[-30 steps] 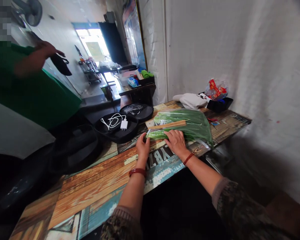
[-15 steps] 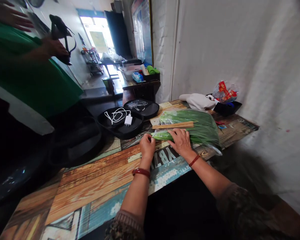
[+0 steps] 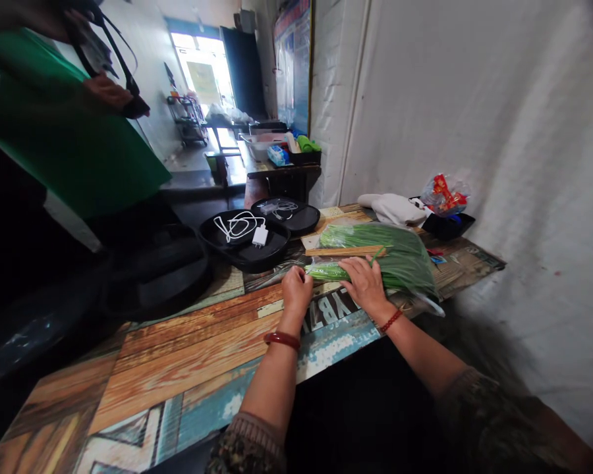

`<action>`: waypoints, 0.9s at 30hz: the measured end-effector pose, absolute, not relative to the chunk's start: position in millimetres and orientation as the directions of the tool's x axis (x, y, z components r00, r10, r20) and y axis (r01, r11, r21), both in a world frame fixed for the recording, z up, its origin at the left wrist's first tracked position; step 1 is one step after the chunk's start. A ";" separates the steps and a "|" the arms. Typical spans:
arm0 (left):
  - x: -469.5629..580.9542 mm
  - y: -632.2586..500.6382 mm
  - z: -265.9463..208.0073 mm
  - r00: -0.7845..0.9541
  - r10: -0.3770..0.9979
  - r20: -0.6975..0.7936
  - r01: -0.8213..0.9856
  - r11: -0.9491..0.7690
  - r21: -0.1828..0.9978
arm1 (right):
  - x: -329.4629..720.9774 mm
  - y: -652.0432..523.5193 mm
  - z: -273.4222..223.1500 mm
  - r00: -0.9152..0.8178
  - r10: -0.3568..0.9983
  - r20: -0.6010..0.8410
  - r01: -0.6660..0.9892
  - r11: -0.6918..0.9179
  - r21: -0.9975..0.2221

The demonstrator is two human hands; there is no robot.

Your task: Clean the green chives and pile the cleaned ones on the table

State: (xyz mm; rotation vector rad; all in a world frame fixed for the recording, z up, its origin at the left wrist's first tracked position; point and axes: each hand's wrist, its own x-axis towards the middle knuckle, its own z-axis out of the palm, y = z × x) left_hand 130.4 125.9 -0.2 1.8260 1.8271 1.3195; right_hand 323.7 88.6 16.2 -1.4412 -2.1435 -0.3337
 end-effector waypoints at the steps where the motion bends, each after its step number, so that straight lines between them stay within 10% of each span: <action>1: 130.3 125.1 -0.4 -0.188 0.892 0.411 0.675 -0.186 0.714 | 324.1 88.0 15.9 -0.284 0.780 0.558 0.912 0.399 -0.094; 27: 133.1 116.2 12.9 -0.078 0.833 0.548 0.679 -0.358 0.641 | 322.6 106.5 32.1 -0.383 0.812 0.441 0.896 0.443 -0.038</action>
